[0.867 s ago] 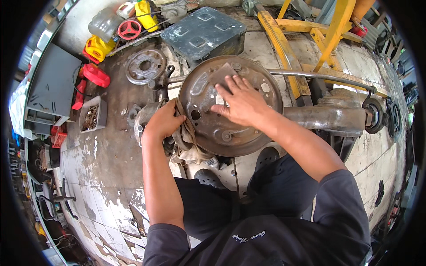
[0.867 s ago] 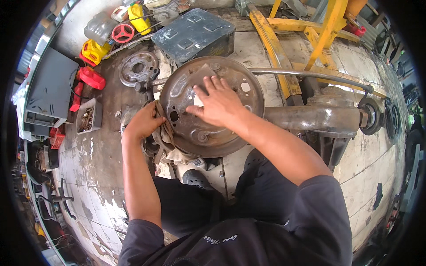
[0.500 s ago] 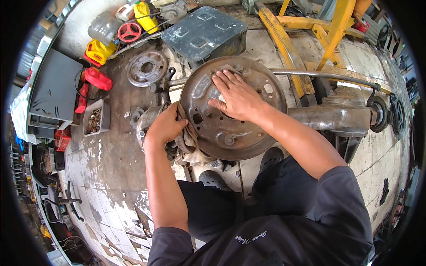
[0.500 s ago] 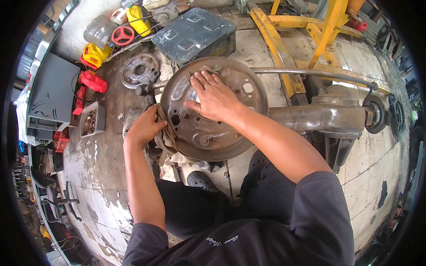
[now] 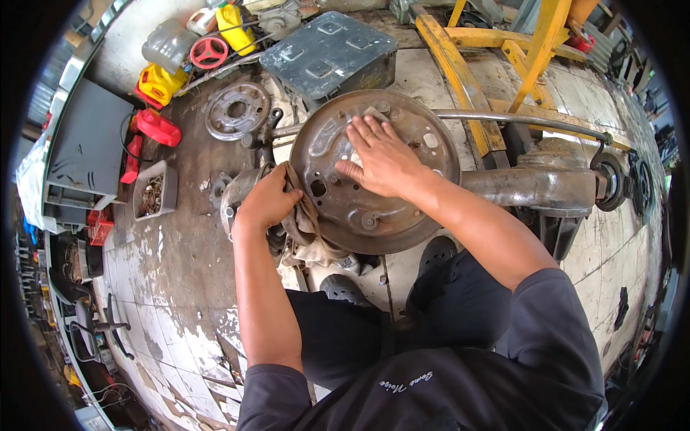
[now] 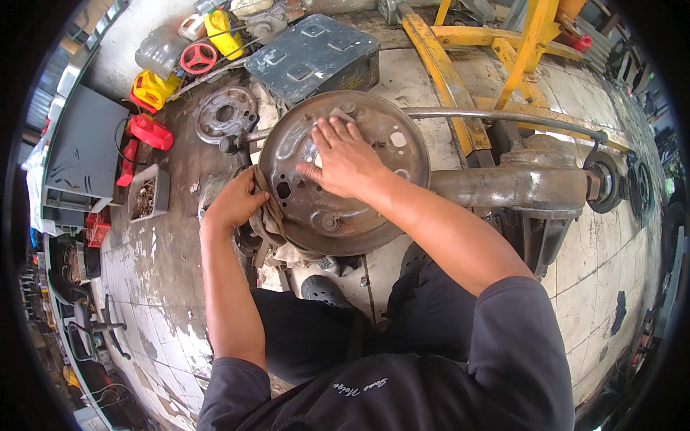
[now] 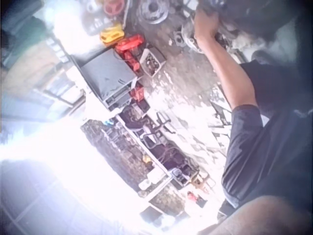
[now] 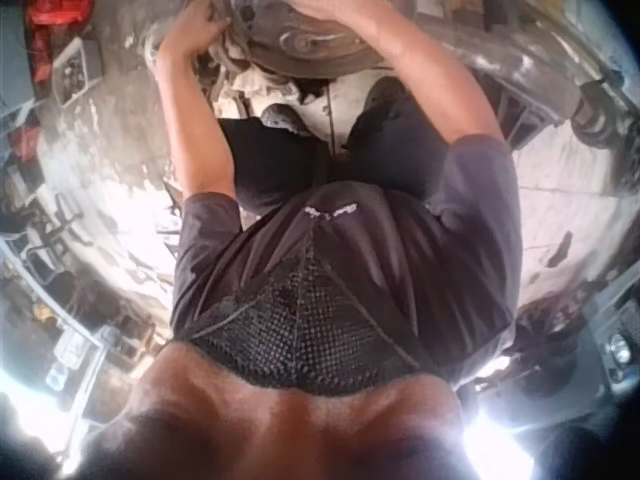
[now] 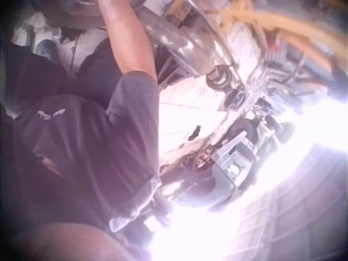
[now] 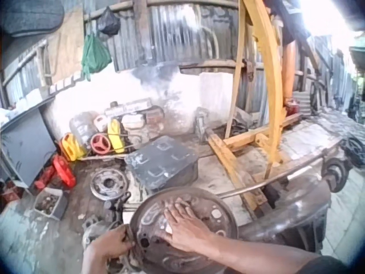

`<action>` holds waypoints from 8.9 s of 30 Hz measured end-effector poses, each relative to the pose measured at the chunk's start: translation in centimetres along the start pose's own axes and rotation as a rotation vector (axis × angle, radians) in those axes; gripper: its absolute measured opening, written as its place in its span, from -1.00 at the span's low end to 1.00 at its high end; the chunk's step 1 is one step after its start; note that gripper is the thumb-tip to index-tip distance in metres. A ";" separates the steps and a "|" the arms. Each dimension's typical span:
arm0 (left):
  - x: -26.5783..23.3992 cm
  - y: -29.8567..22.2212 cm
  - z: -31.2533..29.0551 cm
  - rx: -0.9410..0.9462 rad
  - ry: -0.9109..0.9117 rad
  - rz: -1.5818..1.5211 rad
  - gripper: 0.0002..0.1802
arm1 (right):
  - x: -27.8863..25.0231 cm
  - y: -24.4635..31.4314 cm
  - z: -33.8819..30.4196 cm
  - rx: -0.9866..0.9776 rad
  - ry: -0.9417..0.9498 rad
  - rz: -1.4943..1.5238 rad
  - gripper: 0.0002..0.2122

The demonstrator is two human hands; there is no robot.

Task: The person wipes the surface of a large circular metal part with a cloth, repeatedly rubbing the same area. The person holds the part steady with one hand while cleaning with the other.

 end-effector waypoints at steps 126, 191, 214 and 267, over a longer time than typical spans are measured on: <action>-0.2 -0.2 -0.3 0.032 -0.059 0.057 -0.37 | -1.6 -2.1 -0.9 0.147 0.203 -0.046 -0.22; -0.4 -1.4 -1.0 -0.041 -0.023 0.072 -0.39 | -0.5 0.3 -0.5 -0.052 0.212 0.007 -0.24; 0.6 0.5 -0.1 0.006 -0.045 -0.016 -0.35 | -0.6 -1.5 -0.3 -0.002 0.091 0.015 -0.22; -0.1 -0.2 -0.7 0.043 -0.092 0.012 -0.43 | -1.9 -1.3 -0.8 0.056 0.107 -0.184 -0.27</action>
Point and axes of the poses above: each hand's wrist, its own z-axis towards the middle knuckle, its own x-axis out of the palm, y = z × x, the point moved 7 cm from there along z, towards the middle knuckle, and after that the axes turned 12 degrees about -y, right-handed, at the moved point
